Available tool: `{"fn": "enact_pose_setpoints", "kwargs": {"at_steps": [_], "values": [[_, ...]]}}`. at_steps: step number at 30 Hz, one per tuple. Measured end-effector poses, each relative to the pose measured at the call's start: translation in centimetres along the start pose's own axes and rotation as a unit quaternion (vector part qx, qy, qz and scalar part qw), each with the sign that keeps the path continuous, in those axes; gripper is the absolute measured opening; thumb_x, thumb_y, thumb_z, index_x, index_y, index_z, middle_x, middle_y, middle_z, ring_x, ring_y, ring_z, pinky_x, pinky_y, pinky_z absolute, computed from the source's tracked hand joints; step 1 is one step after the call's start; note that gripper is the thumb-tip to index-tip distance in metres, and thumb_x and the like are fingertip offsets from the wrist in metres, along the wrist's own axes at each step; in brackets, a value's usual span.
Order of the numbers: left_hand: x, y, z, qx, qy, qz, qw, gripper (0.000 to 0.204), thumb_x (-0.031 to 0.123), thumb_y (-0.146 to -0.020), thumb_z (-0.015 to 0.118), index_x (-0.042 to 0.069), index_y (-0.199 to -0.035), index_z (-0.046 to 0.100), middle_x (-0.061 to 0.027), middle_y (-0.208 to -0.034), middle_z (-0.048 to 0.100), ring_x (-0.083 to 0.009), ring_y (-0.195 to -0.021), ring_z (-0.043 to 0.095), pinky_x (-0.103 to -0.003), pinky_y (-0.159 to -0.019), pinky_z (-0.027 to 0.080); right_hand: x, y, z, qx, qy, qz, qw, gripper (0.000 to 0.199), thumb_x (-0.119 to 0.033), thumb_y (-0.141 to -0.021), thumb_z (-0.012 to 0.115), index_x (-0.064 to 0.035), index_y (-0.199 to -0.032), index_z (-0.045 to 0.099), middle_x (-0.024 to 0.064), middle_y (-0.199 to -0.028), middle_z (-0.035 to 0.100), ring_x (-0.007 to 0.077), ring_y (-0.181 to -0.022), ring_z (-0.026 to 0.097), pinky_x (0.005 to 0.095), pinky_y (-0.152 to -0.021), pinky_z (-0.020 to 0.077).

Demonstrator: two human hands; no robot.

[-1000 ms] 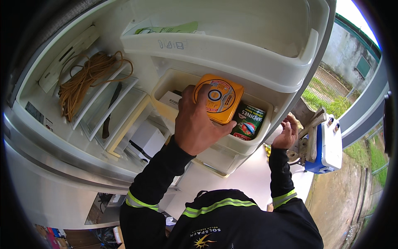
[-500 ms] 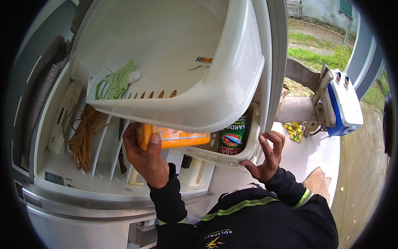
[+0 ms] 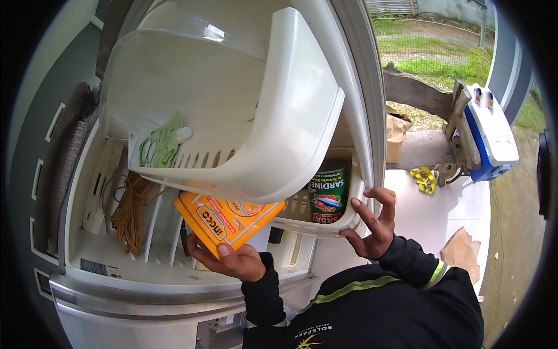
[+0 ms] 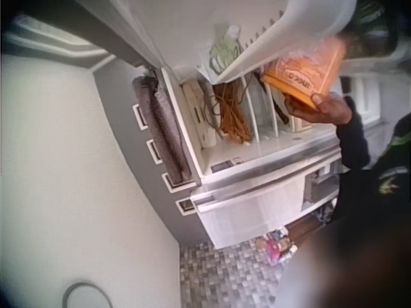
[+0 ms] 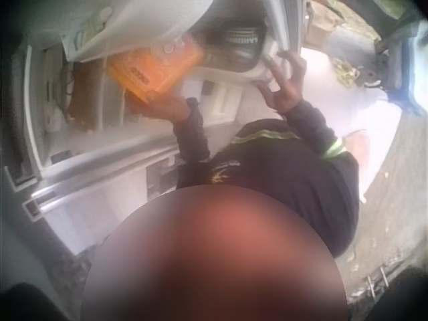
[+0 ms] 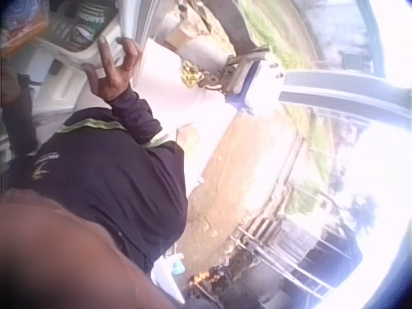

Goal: The person opens a yellow toolbox and rearranges items inside, then closes it and moves it aside. They pick up a cloth bag, open it, and place it down. They retrieve a small yellow tin from a refrigerator, open it, and remove drill bits and a hole saw, placing them on a cardboard sheet. They return the tin to the refrigerator and walk outside to pick up a drill and a small plastic case containing drill bits.

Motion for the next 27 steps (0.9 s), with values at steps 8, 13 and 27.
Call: {"fn": "enact_pose_setpoints", "kwargs": {"at_steps": [8, 13, 27], "values": [[4.9, -0.1, -6.2, 0.055, 0.048, 0.014, 0.997, 0.091, 0.05, -0.092, 0.066, -0.001, -0.159, 0.034, -0.025, -0.155, 0.046, -0.035, -0.136, 0.056, -0.048, -0.114, 0.048, 1.3, -0.7, -0.3, -0.011, -0.008, 0.034, 0.999, 0.074, -0.021, -0.074, 0.09, -0.0062, -0.142, 0.065, 0.022, -0.129, 0.051, 0.0377, -0.115, 0.054, 0.0501, -0.099, 0.0476], [9.2, 0.2, -9.2, -0.022, -0.083, 0.044, 0.995, 0.087, 0.063, -0.092, 0.057, 0.0, -0.149, 0.038, -0.0277, -0.134, 0.058, -0.0326, -0.113, 0.069, -0.045, -0.094, 0.059, 0.5, -0.6, -0.8, 0.02, -0.02, 0.087, 0.996, 0.071, -0.006, -0.076, 0.085, -0.0012, -0.142, 0.062, 0.0225, -0.127, 0.053, 0.0365, -0.11, 0.059, 0.0448, -0.093, 0.0515], [6.7, 11.1, -11.5, -0.315, -0.118, -0.129, 0.933, 0.078, 0.035, -0.07, 0.091, 0.007, -0.132, 0.052, -0.03, -0.145, 0.041, -0.0434, -0.137, 0.049, -0.053, -0.11, 0.047, -5.8, 4.2, 10.5, -0.599, -0.551, 0.107, 0.571, 0.146, -0.048, -0.066, 0.102, 0.0049, -0.167, 0.01, 0.0237, -0.166, 0.031, 0.0331, -0.153, 0.034, 0.0401, -0.125, 0.03]]}}
Point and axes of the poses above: each hand's wrist, its own y-axis away from the middle knuckle, its own z-axis out of the palm, x = y × z, the point moved 5 cm from there along -y, towards the middle knuckle
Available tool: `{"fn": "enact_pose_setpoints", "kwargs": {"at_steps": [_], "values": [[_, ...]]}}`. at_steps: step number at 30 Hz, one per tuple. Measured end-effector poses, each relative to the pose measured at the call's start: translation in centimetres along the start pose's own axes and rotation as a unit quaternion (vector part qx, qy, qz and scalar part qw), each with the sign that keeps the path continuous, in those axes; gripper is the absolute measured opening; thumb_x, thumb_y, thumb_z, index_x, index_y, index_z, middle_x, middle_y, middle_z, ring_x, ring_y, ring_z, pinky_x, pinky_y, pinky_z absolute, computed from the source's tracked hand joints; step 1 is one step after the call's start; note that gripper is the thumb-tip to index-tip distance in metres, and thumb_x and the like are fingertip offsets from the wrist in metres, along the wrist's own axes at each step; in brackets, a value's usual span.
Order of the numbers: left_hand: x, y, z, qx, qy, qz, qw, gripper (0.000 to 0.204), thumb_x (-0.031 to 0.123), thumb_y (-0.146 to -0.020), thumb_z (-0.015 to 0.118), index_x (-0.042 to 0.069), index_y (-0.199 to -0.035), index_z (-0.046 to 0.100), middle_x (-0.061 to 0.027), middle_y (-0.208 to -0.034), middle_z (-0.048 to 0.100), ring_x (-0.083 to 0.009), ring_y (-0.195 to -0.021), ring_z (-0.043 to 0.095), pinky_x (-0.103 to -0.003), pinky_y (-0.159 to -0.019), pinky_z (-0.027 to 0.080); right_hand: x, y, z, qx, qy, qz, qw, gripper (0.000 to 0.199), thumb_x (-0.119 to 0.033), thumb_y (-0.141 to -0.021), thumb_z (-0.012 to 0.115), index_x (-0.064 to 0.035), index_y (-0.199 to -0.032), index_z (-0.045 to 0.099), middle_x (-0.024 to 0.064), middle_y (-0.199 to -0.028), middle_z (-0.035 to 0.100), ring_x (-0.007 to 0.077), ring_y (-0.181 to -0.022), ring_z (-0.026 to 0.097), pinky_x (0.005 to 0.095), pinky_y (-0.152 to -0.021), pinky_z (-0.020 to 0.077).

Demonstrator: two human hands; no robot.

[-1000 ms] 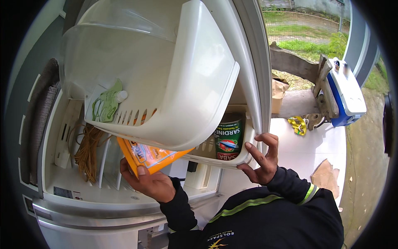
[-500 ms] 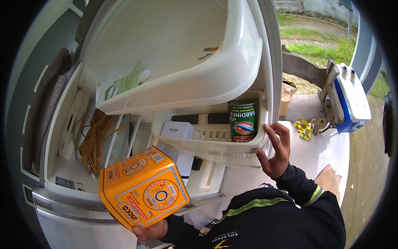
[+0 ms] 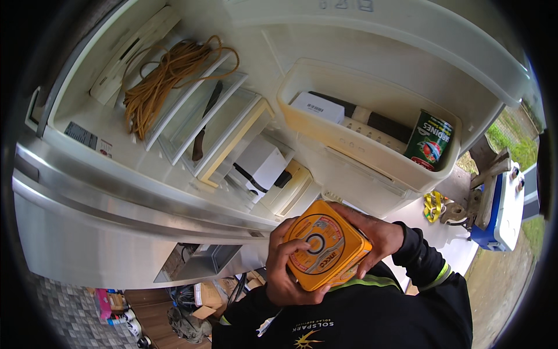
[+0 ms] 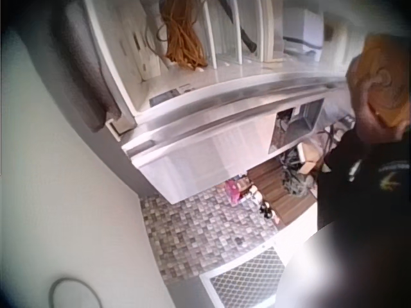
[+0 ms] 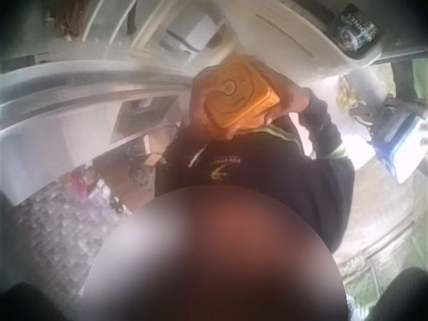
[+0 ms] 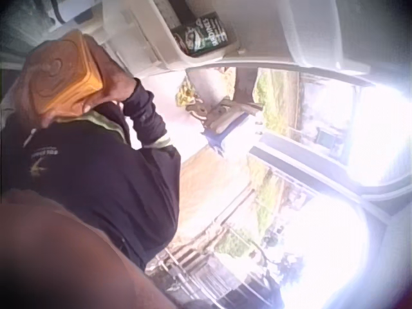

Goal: The person opens a yellow toolbox and rearranges items inside, then closes it and moves it aside. They pick up a cloth bag, open it, and place it down. They retrieve a small yellow tin from a refrigerator, open it, and remove drill bits and a hole saw, placing them on a cardboard sheet. They return the tin to the refrigerator and walk outside to pick up a drill and a small plastic case containing drill bits.

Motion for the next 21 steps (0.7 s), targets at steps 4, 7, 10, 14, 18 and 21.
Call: {"fn": "enact_pose_setpoints", "kwargs": {"at_steps": [4, 7, 10, 14, 18, 21], "values": [[0.0, 0.7, 2.1, -0.042, -0.034, -0.05, 0.997, 0.081, 0.033, -0.07, 0.091, 0.01, -0.136, 0.051, -0.0298, -0.146, 0.037, -0.0461, -0.139, 0.044, -0.055, -0.111, 0.045, 3.4, 2.0, 0.4, 0.032, -0.142, 0.046, 0.988, 0.146, -0.038, -0.062, 0.105, 0.0038, -0.167, 0.012, 0.0206, -0.166, 0.032, 0.0304, -0.152, 0.036, 0.0419, -0.125, 0.0306], [0.6, 0.7, 2.8, -0.138, -0.128, -0.08, 0.979, 0.098, 0.04, -0.071, 0.093, 0.009, -0.15, 0.044, -0.0347, -0.144, 0.035, -0.0518, -0.134, 0.044, -0.058, -0.111, 0.042, 4.8, 4.2, 1.3, 0.073, -0.178, 0.075, 0.978, 0.146, -0.033, -0.06, 0.106, 0.0027, -0.167, 0.013, 0.0202, -0.164, 0.037, 0.0303, -0.15, 0.04, 0.044, -0.123, 0.0334], [1.7, 0.5, 3.6, -0.227, -0.262, -0.114, 0.931, 0.122, 0.042, -0.072, 0.093, 0.013, -0.169, 0.023, -0.0353, -0.144, 0.032, -0.0521, -0.13, 0.045, -0.058, -0.108, 0.042, 4.5, 4.9, 2.0, 0.111, -0.222, 0.096, 0.964, 0.139, -0.028, -0.06, 0.106, 0.0024, -0.165, 0.019, 0.0198, -0.161, 0.041, 0.0301, -0.146, 0.046, 0.0448, -0.12, 0.0393], [3.2, 0.2, 4.1, -0.226, -0.252, -0.156, 0.928, 0.124, 0.033, -0.075, 0.091, 0.021, -0.172, 0.014, -0.0377, -0.144, 0.029, -0.0544, -0.122, 0.047, -0.061, -0.105, 0.045, 4.0, 4.7, 1.4, 0.193, -0.236, 0.262, 0.916, 0.128, -0.027, -0.059, 0.104, 0.0025, -0.16, 0.031, 0.0202, -0.154, 0.048, 0.0313, -0.14, 0.051, 0.0437, -0.115, 0.044], [2.5, 0.9, 4.2, -0.292, -0.221, -0.224, 0.903, 0.129, 0.025, -0.072, 0.09, 0.024, -0.172, 0.008, -0.0377, -0.139, 0.03, -0.0564, -0.119, 0.047, -0.062, -0.102, 0.048, 2.4, 2.6, 0.5, 0.058, -0.002, 0.117, 0.991, 0.126, -0.035, -0.059, 0.102, 0.0055, -0.158, 0.035, 0.0219, -0.146, 0.05, 0.0349, -0.133, 0.054, 0.0421, -0.113, 0.0432], [1.4, 1.2, 3.7, -0.326, -0.189, -0.256, 0.89, 0.134, 0.023, -0.071, 0.09, 0.025, -0.172, 0.002, -0.0363, -0.135, 0.031, -0.0575, -0.118, 0.047, -0.063, -0.1, 0.049, 3.0, 2.1, 0.8, -0.006, 0.033, 0.008, 0.999, 0.134, -0.04, -0.058, 0.102, 0.0071, -0.161, 0.029, 0.0227, -0.148, 0.047, 0.035, -0.135, 0.052, 0.0421, -0.115, 0.0402]]}}
Point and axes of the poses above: each hand's wrist, its own y-axis away from the middle knuckle, its own z-axis out of the palm, x = y × z, the point moved 5 cm from there along -y, towards the middle knuckle
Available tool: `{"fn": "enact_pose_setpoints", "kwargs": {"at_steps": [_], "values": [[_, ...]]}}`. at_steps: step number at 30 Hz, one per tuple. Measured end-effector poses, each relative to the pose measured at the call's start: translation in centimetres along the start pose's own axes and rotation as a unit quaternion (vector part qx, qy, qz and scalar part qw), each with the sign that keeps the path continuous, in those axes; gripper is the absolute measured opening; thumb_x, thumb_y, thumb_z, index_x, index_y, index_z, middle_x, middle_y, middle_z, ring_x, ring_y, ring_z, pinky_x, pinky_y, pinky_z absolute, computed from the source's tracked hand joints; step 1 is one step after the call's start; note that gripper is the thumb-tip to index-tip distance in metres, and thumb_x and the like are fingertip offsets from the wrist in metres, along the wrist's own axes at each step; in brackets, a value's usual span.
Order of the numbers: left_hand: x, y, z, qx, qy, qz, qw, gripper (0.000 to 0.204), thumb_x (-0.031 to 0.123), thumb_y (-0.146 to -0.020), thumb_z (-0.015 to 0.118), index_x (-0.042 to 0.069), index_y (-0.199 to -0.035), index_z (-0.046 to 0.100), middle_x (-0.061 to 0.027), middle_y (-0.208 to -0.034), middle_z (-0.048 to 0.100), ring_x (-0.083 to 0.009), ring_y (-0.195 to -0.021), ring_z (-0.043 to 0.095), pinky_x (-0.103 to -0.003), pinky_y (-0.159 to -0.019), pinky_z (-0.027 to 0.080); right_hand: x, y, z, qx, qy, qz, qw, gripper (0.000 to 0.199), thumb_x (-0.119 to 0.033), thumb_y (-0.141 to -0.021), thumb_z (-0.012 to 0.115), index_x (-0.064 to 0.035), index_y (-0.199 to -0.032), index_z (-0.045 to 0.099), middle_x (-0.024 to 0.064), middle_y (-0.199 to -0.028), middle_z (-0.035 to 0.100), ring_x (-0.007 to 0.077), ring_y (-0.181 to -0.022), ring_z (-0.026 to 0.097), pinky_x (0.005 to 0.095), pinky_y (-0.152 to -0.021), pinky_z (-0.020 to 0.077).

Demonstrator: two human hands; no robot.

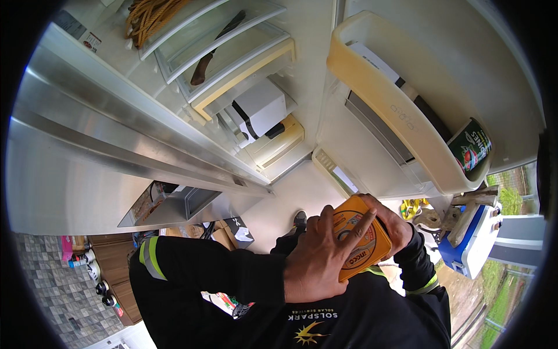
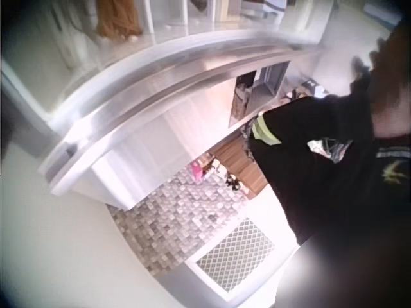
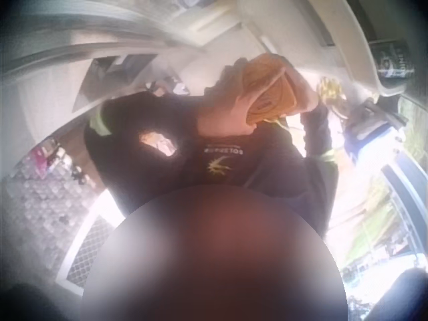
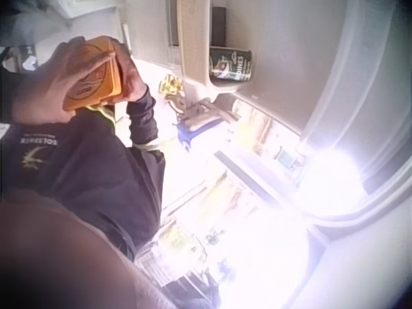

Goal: The person opens a yellow toolbox and rearranges items inside, then closes it and moves it aside. They pick up a cloth bag, open it, and place it down. They retrieve a small yellow tin from a refrigerator, open it, and remove drill bits and a hole saw, placing them on a cardboard sheet. They return the tin to the refrigerator and walk outside to pick up a drill and a small plastic case containing drill bits.

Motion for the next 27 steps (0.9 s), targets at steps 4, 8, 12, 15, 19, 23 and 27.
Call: {"fn": "enact_pose_setpoints", "kwargs": {"at_steps": [4, 8, 12, 15, 19, 23, 27], "values": [[-1.1, 0.2, -0.8, -0.042, 0.014, 0.009, 0.999, 0.135, 0.024, -0.071, 0.09, 0.024, -0.171, -0.001, -0.0358, -0.132, 0.031, -0.0588, -0.12, 0.044, -0.062, -0.104, 0.047, 1.5, 0.0, 0.8, -0.012, -0.049, 0.039, 0.998, 0.135, -0.039, -0.063, 0.101, 0.0071, -0.164, 0.024, 0.022, -0.148, 0.047, 0.0347, -0.135, 0.051, 0.0424, -0.116, 0.039], [-1.1, 0.6, -1.5, -0.072, 0.03, 0.02, 0.997, 0.135, 0.022, -0.071, 0.091, 0.022, -0.171, 0.0, -0.0363, -0.133, 0.031, -0.0578, -0.126, 0.04, -0.059, -0.109, 0.042, 0.6, -0.7, 1.0, -0.023, 0.043, 0.016, 0.999, 0.133, -0.045, -0.066, 0.099, 0.0069, -0.163, 0.026, 0.0236, -0.146, 0.047, 0.0376, -0.131, 0.053, 0.0424, -0.114, 0.0411], [-0.5, 1.2, -2.3, -0.052, 0.01, 0.04, 0.998, 0.134, 0.021, -0.072, 0.091, 0.022, -0.171, 0.0, -0.0356, -0.135, 0.03, -0.0581, -0.127, 0.042, -0.058, -0.11, 0.044, -0.9, -1.2, 1.1, -0.001, 0.044, -0.028, 0.999, 0.132, -0.046, -0.064, 0.1, 0.0056, -0.162, 0.028, 0.0237, -0.145, 0.048, 0.039, -0.129, 0.053, 0.0429, -0.112, 0.0434], [-0.4, 1.2, -2.3, -0.076, -0.034, 0.041, 0.996, 0.132, 0.042, -0.077, 0.093, 0.02, -0.17, 0.004, -0.0346, -0.136, 0.031, -0.0592, -0.126, 0.046, -0.058, -0.108, 0.047, -1.1, -1.1, 0.8, -0.023, 0.063, -0.03, 0.997, 0.131, -0.046, -0.064, 0.1, 0.0043, -0.161, 0.03, 0.0231, -0.146, 0.048, 0.0388, -0.129, 0.053, 0.0429, -0.112, 0.0433], [0.4, 0.3, -3.6, 0.015, -0.048, 0.114, 0.992, 0.121, 0.077, -0.077, 0.079, 0.006, -0.16, 0.027, -0.0314, -0.132, 0.037, -0.0554, -0.123, 0.051, -0.058, -0.105, 0.05, -1.3, -1.4, 0.3, -0.074, 0.083, -0.046, 0.993, 0.131, -0.047, -0.062, 0.101, 0.0014, -0.161, 0.032, 0.0215, -0.146, 0.049, 0.0378, -0.129, 0.052, 0.0436, -0.113, 0.0421], [1.5, -0.4, -3.0, 0.072, -0.101, 0.117, 0.985, 0.122, 0.083, -0.075, 0.076, -0.001, -0.153, 0.034, -0.0323, -0.133, 0.037, -0.053, -0.122, 0.05, -0.057, -0.102, 0.05, -1.2, -2.4, 0.9, -0.11, 0.054, -0.034, 0.992, 0.124, -0.049, -0.061, 0.102, -0.0017, -0.157, 0.039, 0.0187, -0.139, 0.051, 0.035, -0.128, 0.052, 0.0428, -0.112, 0.0412], [1.8, -0.1, -1.2, 0.077, -0.117, 0.057, 0.989, 0.103, 0.072, -0.079, 0.081, -0.001, -0.142, 0.045, -0.0318, -0.134, 0.037, -0.0538, -0.128, 0.043, -0.059, -0.106, 0.045, -1.1, -2.3, 1.4, -0.094, 0.071, -0.011, 0.993, 0.126, -0.048, -0.065, 0.098, 0.0008, -0.161, 0.034, 0.0231, -0.146, 0.048, 0.0386, -0.133, 0.05, 0.0451, -0.116, 0.0389]]}}
Point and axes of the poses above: each hand's wrist, its own y-axis away from the middle knuckle, its own z-axis out of the palm, x = y × z, the point moved 5 cm from there along -y, towards the middle knuckle
